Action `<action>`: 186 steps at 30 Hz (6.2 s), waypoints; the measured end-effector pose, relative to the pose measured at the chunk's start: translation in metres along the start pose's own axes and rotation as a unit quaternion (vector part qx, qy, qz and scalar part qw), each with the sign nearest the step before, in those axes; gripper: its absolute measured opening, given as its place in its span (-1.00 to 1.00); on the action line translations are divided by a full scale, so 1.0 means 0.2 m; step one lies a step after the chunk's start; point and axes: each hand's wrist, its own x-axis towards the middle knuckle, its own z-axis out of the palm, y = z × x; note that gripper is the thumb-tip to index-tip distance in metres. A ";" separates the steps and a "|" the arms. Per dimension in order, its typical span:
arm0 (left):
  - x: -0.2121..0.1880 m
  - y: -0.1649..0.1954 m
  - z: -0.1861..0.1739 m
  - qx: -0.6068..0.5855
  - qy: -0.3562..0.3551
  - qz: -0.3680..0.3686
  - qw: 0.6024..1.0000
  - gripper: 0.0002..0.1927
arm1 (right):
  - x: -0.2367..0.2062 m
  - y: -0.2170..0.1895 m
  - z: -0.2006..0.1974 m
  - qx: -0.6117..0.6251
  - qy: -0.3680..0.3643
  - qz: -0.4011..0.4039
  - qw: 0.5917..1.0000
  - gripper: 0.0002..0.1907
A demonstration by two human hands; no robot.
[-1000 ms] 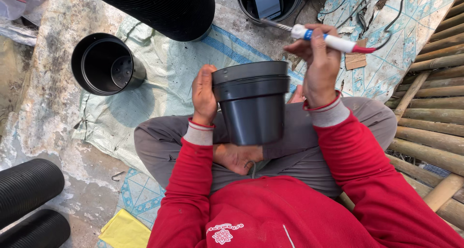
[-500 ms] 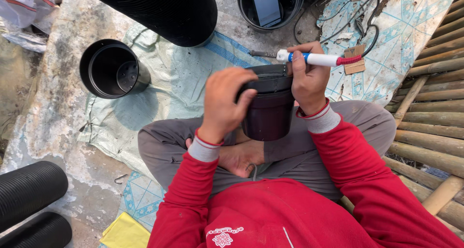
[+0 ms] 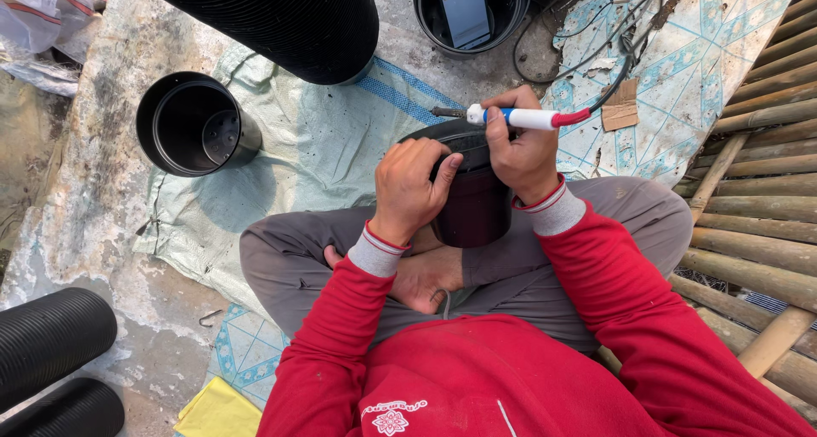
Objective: The person sits cross-legged on a tarp and uses a soldering iron to melt holes into the sides of black plastic nursery pots. They pick up pots from a stack, apply the heated tool to the rim, and place the finished pots into a larger container.
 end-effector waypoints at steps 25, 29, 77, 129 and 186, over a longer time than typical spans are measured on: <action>0.01 -0.48 0.28 0.148 -0.004 -0.187 0.971 -0.57 | 0.07 -0.04 -0.16 -0.029 0.024 0.058 0.998 -0.91; 0.03 -0.51 0.30 0.153 -0.018 -0.204 0.967 -0.55 | 0.08 -0.04 -0.10 -0.032 0.003 0.051 0.998 -0.93; -0.01 -0.52 0.31 0.150 -0.033 -0.207 0.966 -0.54 | 0.11 -0.07 0.00 -0.081 -0.087 0.051 0.992 -0.81; -0.04 -0.09 0.03 -0.074 -0.023 -0.090 0.993 -0.56 | 0.09 0.10 -0.04 0.240 0.019 0.139 0.960 -0.82; 0.02 -0.52 0.29 0.150 -0.022 -0.201 0.968 -0.56 | 0.08 0.00 0.04 -0.072 -0.067 0.031 0.995 -0.86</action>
